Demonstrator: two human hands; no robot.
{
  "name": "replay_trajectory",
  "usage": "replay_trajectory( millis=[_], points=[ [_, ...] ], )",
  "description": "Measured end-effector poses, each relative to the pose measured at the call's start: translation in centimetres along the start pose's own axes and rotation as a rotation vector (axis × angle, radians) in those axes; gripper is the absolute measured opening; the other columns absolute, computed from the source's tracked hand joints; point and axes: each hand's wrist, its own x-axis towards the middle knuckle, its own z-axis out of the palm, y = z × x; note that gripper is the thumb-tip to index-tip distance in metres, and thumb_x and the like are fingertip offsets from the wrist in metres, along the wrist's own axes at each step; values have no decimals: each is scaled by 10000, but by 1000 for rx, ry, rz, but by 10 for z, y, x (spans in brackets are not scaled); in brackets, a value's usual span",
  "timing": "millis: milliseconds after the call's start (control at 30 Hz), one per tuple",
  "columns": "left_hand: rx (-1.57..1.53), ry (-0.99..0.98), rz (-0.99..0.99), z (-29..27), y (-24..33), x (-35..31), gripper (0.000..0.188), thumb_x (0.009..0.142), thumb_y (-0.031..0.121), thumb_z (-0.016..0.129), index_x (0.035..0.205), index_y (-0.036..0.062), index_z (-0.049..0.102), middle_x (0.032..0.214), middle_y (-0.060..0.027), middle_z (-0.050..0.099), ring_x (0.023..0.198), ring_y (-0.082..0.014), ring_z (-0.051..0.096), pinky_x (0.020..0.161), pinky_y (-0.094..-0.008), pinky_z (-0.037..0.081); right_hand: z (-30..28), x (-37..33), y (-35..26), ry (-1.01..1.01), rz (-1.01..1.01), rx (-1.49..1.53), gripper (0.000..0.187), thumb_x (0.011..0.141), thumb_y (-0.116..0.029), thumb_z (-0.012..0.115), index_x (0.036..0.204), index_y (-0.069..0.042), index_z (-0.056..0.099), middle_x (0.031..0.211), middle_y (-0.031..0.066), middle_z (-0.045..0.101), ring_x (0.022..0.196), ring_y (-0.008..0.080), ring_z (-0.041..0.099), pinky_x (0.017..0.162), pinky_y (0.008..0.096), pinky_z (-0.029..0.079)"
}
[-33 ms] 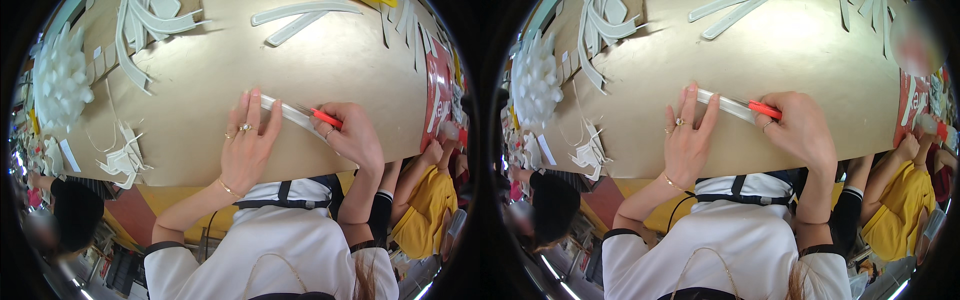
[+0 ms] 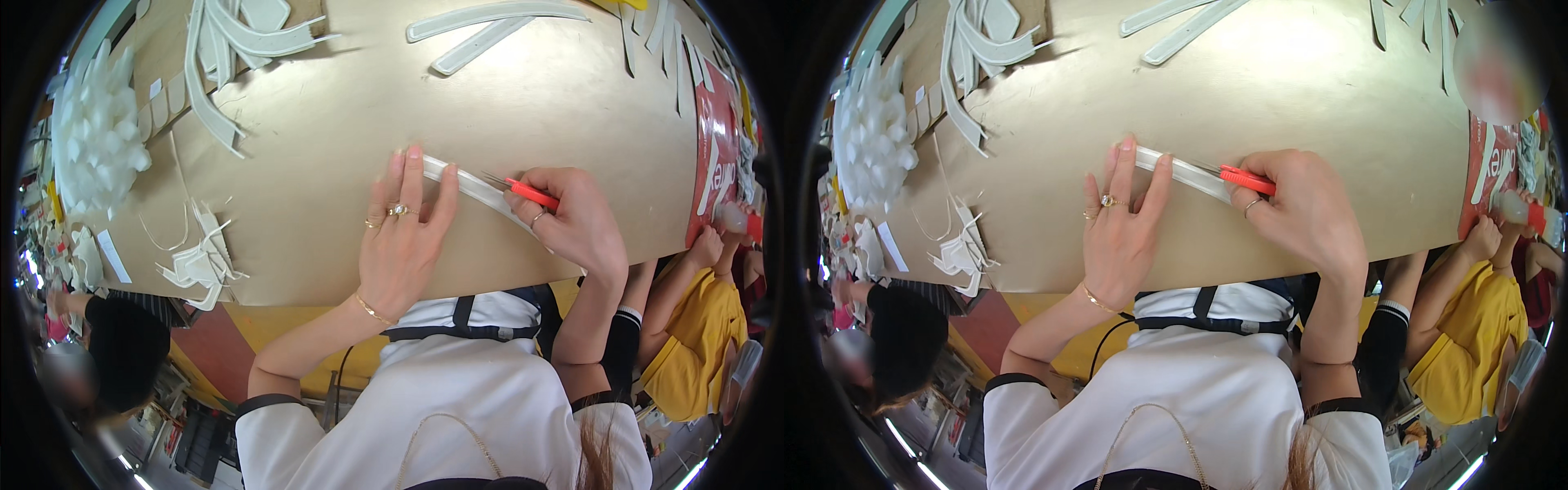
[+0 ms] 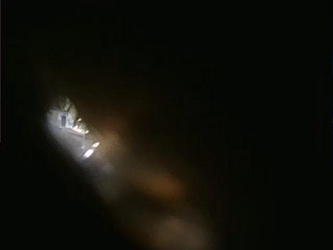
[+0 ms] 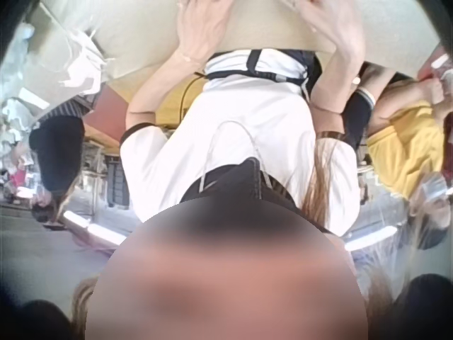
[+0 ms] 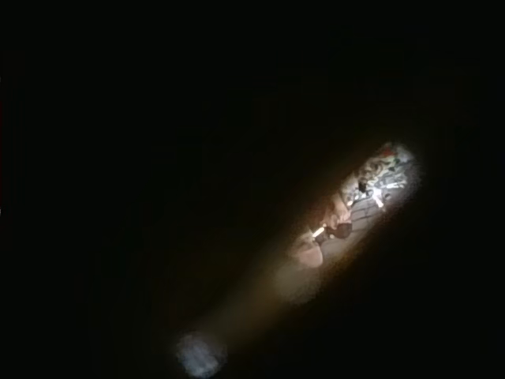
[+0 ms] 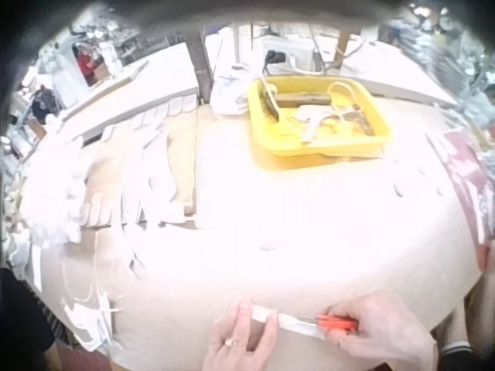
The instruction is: The person uses red-handled scissors to trim white fabric straps on a worktable. They repeatedly pick up straps, cut them to length, and place the trimmed pieces on the table. A coworker is visible across the table also working with similar materials.
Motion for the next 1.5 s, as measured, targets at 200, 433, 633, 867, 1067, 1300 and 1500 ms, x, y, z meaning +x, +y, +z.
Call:
replay_trajectory(
  millis=[200, 433, 633, 867, 1067, 1300, 1500],
  points=[
    [-13, -31, -44, 0, 4, -1, 583, 874, -56, 541, 1387, 219, 555, 1511, -235, 382, 1354, -404, 452, 1098, -593, 308, -9, 5, 0, -108, 16, 75, 163, 846, -110, 646, 809, 48, 641, 571, 52, 443, 559, 118, 389, 528, 292, 362],
    [19, -145, -23, -6, 4, 1, 659, 845, -44, 534, 1404, 306, 533, 1471, -264, 420, 1310, -454, 478, 1060, -646, 321, -12, 6, 17, 6, -233, -123, 202, 800, -188, 662, 943, -48, 684, 763, 131, 658, 720, 323, 622, 665, 419, 491],
    [-48, -221, -25, -9, 10, 6, 686, 848, -74, 494, 1441, 269, 498, 1559, -243, 269, 1439, -465, 268, 1102, -720, 103, -10, 0, 30, 118, -224, -96, 200, 716, -181, 628, 627, -2, 626, 641, 185, 625, 658, 380, 634, 620, 473, 509],
    [56, -146, -5, -6, 10, 3, 644, 882, -62, 448, 1447, 244, 489, 1575, -232, 248, 1452, -464, 241, 1083, -744, 97, -13, 0, 28, 16, -185, -92, 190, 687, -172, 639, 615, 3, 638, 593, 164, 615, 589, 358, 620, 548, 438, 491],
    [-23, -130, 50, -8, 5, 7, 563, 936, -44, 396, 1461, 147, 458, 1583, -186, 274, 1457, -419, 256, 1140, -658, 140, -7, -2, 23, 88, -214, -112, 193, 693, -178, 647, 611, -5, 624, 586, 163, 609, 585, 357, 621, 547, 449, 485],
    [-163, -159, 64, -7, 4, 8, 630, 853, -119, 415, 1452, 73, 442, 1571, -181, 301, 1454, -387, 273, 1173, -584, 170, 5, 0, 33, 222, -248, -118, 227, 748, -221, 640, 729, 2, 672, 693, 200, 646, 714, 380, 657, 676, 459, 517],
    [-172, -106, 80, 2, -6, 5, 663, 821, -113, 452, 1457, 74, 437, 1567, -173, 314, 1458, -363, 284, 1171, -566, 194, 9, -7, 28, 216, -214, 7, 253, 809, -242, 617, 811, 5, 668, 702, 212, 611, 665, 395, 595, 635, 459, 457]
  ],
)
